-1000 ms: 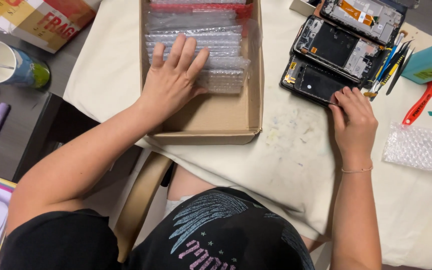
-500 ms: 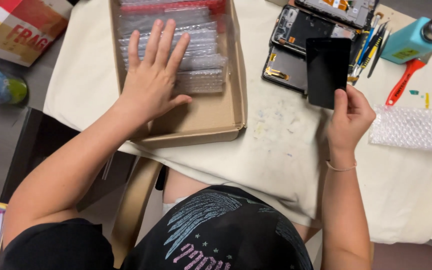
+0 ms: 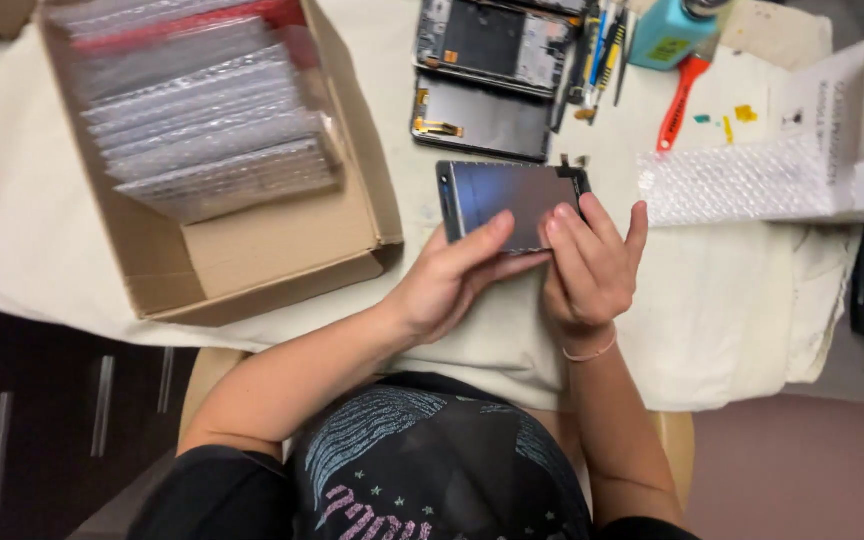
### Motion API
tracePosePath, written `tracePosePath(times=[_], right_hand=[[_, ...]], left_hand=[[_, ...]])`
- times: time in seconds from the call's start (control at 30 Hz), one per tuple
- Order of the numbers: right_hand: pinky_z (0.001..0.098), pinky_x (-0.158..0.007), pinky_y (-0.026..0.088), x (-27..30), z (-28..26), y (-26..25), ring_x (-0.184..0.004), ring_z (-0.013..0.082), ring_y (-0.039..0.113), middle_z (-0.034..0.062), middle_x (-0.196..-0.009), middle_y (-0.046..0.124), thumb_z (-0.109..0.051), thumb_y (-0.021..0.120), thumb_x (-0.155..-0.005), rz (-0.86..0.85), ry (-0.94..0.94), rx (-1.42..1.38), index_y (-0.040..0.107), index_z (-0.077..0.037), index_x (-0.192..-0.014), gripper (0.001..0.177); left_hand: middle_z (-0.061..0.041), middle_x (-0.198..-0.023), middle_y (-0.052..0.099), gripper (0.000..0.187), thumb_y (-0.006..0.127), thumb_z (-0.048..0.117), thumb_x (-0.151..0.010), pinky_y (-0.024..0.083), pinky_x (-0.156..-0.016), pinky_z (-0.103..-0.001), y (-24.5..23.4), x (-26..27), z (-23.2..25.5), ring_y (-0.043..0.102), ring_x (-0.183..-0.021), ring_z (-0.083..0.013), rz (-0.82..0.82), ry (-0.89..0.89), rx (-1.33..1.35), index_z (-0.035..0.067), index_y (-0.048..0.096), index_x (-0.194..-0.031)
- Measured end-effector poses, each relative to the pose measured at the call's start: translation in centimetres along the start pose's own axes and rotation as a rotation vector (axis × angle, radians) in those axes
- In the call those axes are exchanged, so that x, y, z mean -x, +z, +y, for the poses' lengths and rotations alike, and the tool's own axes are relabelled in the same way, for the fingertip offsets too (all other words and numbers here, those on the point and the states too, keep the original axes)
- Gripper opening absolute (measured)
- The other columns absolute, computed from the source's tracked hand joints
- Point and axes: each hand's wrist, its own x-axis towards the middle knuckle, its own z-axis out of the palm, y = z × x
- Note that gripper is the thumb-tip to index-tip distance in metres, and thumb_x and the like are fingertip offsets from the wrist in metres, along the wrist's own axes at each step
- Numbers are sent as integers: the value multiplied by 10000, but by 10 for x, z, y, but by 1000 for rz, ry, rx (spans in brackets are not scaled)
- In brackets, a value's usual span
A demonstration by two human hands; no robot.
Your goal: Organizing and packing various mobile phone screens into a slotted cardboard box for storage or shipping.
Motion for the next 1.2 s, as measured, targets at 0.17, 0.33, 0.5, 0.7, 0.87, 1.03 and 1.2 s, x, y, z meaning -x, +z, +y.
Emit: tracePosePath(times=[0.17, 0.33, 0.5, 0.7, 0.87, 1.03, 1.2], right_hand=[[590, -1273, 149, -3, 12, -54, -1459, 363, 395, 199, -1439, 532, -134, 786, -868, -96, 350, -243, 627, -40, -1292, 463], [481, -1255, 415, -8, 34, -92, -1450, 286, 486, 236, -1594, 429, -408, 505, -1030, 48, 1090, -979, 255, -63, -1605, 716], [390, -1024, 603, -2, 56, -112, -1053, 218, 730, 145, -1129, 718, -87, 550, -1041, 204, 1393, -873, 578, 33, -1292, 279], [388, -989, 637, 9, 73, -153, -1026, 232, 765, 147, -1095, 740, -95, 588, -1053, 497, 1364, -637, 575, -28, -1227, 188], [360, -856, 634, -8, 74, -187, -1031, 181, 689, 65, -1085, 692, -208, 647, -985, 587, 1366, -230, 622, -80, -1155, 214], [401, -772, 678, -18, 76, -211, -986, 178, 695, 53, -1000, 683, -213, 664, -941, 706, 1408, -95, 577, -85, -985, 161], [366, -776, 657, -15, 81, -223, -999, 187, 725, 58, -1044, 716, -182, 637, -944, 696, 1421, -60, 644, -81, -1086, 175]], left_hand=[[-323, -1144, 687, 264, 618, -47, -981, 527, -976, -709, -17, -26, -42, 694, -1073, -481, 58, -8, 124, -138, 602, -1229], [-311, -1159, 708, 263, 586, -50, -968, 517, -1010, -689, -22, -48, -85, 699, -1096, -445, -108, -100, 166, -94, 668, -1214], [-251, -1019, 747, 246, 706, -52, -891, 594, -909, -603, -67, -89, -162, 753, -978, -370, -58, -175, -60, -80, 702, -1135], [-197, -1327, 556, 674, 555, 484, -1060, 452, -1111, -510, -13, -136, -135, 524, -1313, -321, -237, 169, -889, 7, 386, -1505], [-185, -1502, 470, 958, 639, 720, -846, 397, -1109, -516, 14, -185, -160, 442, -1399, -365, -324, 345, -1662, 48, 393, -1483], [-112, -1297, 587, 1326, 833, 887, -603, 384, -924, -449, 9, -204, -193, 524, -1161, -318, -325, 457, -2193, 53, 340, -1509], [-107, -1141, 503, 799, 877, 620, -580, 361, -866, -480, -9, -173, -152, 479, -1061, -332, -516, 396, -2324, 107, 586, -1119]])
